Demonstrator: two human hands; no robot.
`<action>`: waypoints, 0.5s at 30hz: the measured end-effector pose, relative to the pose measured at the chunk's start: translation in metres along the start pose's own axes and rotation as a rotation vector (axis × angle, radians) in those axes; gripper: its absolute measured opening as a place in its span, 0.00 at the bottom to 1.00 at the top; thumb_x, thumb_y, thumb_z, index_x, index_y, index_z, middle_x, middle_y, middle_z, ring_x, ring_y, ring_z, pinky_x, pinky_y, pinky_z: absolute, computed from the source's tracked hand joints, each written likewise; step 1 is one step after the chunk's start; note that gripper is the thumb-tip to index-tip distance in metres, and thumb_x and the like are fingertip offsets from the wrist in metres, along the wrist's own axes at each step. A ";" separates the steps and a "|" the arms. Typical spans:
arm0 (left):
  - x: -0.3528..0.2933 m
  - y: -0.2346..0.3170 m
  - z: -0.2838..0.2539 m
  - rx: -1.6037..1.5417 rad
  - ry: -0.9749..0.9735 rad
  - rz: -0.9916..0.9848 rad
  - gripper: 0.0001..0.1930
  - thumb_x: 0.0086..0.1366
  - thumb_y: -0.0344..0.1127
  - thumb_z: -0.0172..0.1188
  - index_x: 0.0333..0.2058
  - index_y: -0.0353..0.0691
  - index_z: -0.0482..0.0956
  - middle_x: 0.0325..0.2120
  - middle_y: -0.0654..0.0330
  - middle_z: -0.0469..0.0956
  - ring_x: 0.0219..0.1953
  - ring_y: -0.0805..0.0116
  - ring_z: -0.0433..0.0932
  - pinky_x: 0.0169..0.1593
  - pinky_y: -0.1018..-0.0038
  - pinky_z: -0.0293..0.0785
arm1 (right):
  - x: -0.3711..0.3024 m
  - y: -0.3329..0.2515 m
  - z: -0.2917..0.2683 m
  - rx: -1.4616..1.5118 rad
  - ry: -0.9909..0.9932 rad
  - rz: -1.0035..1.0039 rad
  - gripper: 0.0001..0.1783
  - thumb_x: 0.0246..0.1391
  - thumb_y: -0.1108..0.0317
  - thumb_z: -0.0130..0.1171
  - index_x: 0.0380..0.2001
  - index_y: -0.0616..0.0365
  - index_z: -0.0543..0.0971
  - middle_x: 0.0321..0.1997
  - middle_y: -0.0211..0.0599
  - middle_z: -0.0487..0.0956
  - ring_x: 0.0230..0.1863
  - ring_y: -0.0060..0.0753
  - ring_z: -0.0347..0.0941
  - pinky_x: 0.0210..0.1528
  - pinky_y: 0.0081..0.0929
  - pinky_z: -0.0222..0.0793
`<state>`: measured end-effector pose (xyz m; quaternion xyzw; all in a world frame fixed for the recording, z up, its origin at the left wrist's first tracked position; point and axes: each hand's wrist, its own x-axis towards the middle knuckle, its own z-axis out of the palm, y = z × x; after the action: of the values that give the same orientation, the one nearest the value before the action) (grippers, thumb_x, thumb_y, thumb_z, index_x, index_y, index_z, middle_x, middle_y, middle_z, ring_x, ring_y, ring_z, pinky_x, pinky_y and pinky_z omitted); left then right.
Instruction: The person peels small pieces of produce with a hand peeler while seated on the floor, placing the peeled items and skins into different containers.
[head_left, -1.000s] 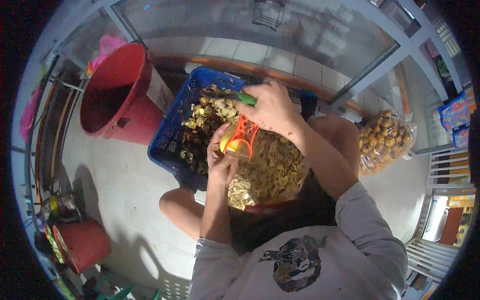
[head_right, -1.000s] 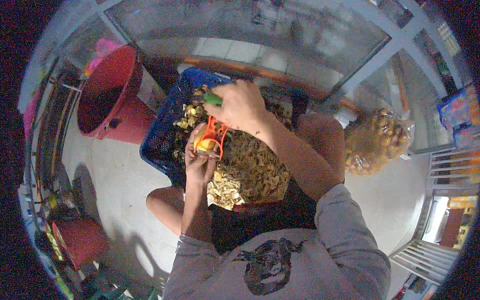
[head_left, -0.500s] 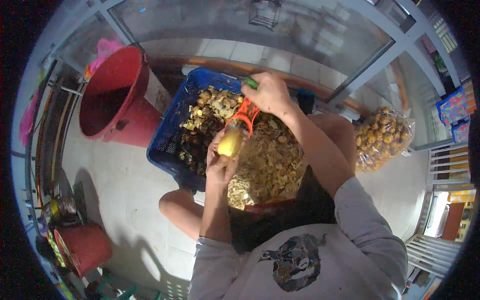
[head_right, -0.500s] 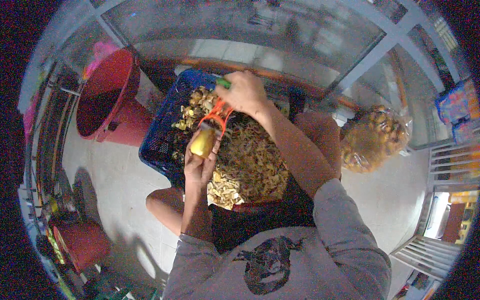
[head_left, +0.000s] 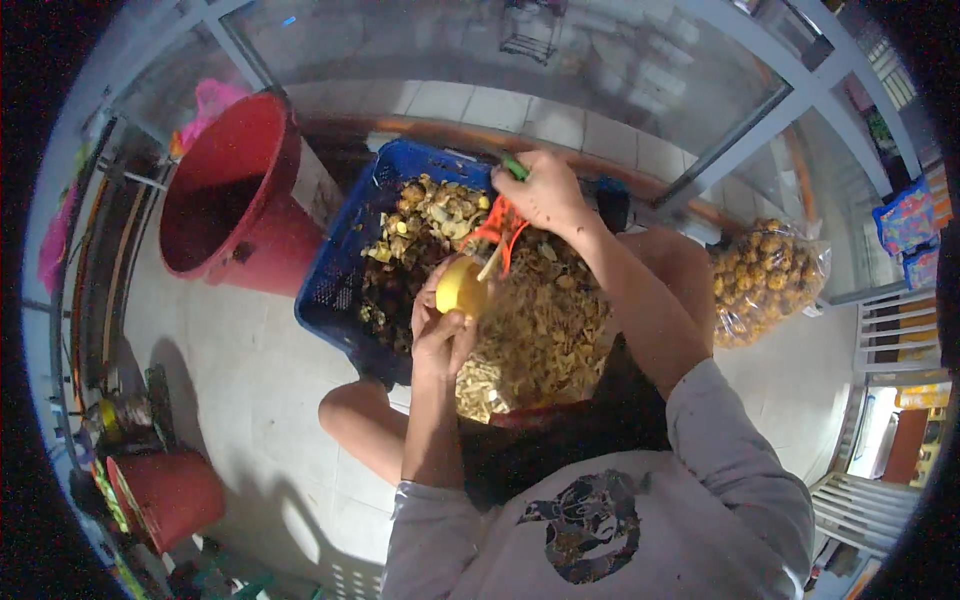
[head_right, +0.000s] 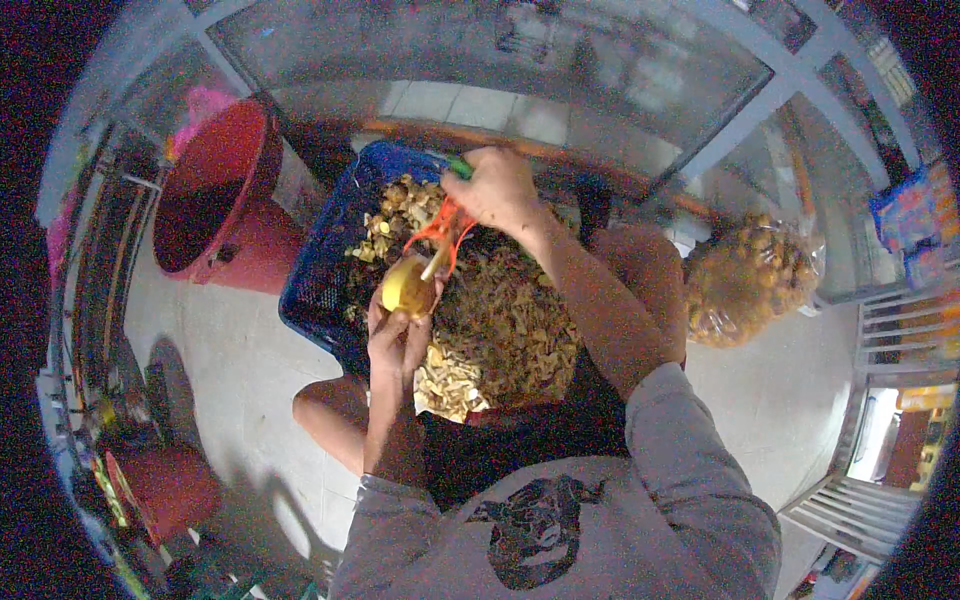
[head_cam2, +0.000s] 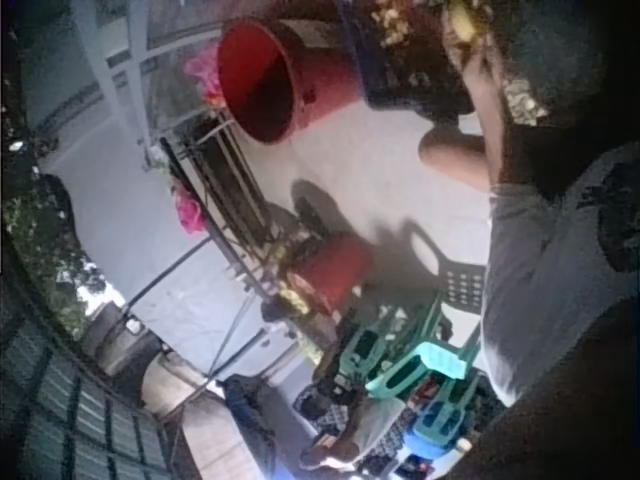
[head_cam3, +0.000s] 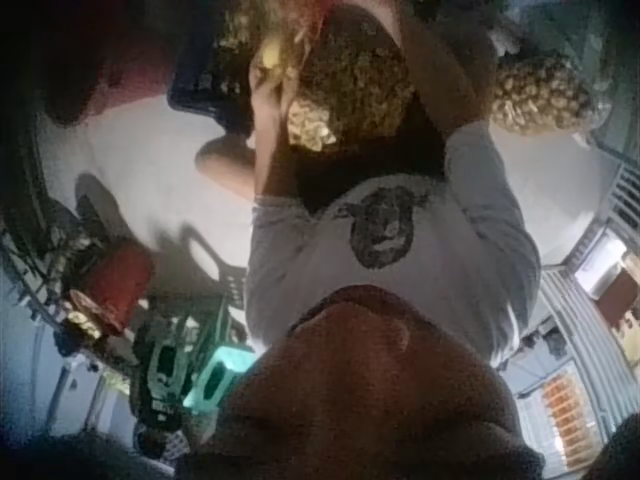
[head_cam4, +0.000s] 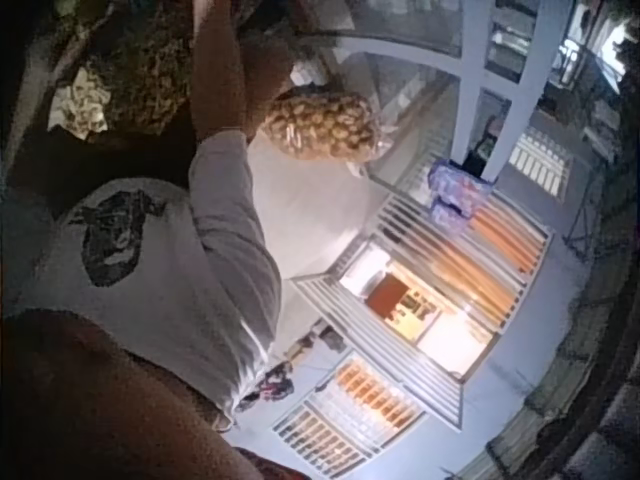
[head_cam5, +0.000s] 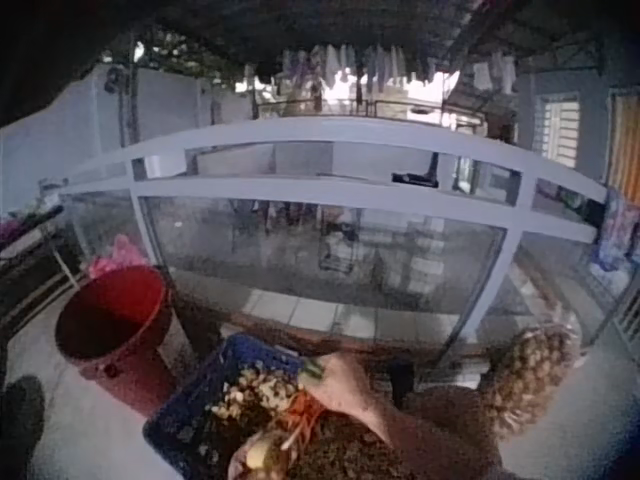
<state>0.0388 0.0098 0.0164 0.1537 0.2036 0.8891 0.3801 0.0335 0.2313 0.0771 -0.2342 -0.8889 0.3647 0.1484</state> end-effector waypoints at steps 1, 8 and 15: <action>0.000 -0.002 -0.007 0.083 0.060 0.038 0.35 0.47 0.27 0.70 0.55 0.33 0.66 0.51 0.55 0.71 0.55 0.61 0.70 0.58 0.67 0.66 | -0.011 -0.014 0.002 -0.073 0.004 -0.125 0.17 0.47 0.54 0.57 0.23 0.59 0.79 0.18 0.50 0.75 0.23 0.51 0.74 0.30 0.40 0.70; -0.005 -0.007 0.003 0.024 0.058 0.035 0.38 0.46 0.33 0.71 0.57 0.31 0.63 0.52 0.53 0.70 0.54 0.61 0.70 0.59 0.65 0.65 | 0.007 0.009 -0.003 -0.152 0.120 -0.167 0.16 0.48 0.55 0.57 0.19 0.57 0.78 0.14 0.45 0.74 0.18 0.44 0.73 0.27 0.37 0.69; -0.009 -0.006 -0.007 0.026 0.130 0.039 0.40 0.46 0.34 0.73 0.56 0.29 0.62 0.51 0.53 0.71 0.53 0.62 0.71 0.58 0.67 0.66 | -0.022 -0.027 0.000 -0.301 0.118 -0.389 0.16 0.48 0.51 0.56 0.23 0.53 0.80 0.20 0.48 0.78 0.25 0.53 0.77 0.30 0.44 0.72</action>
<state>0.0459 0.0053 0.0063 0.1047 0.2365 0.9017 0.3464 0.0440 0.2026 0.0949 -0.0991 -0.9513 0.1786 0.2310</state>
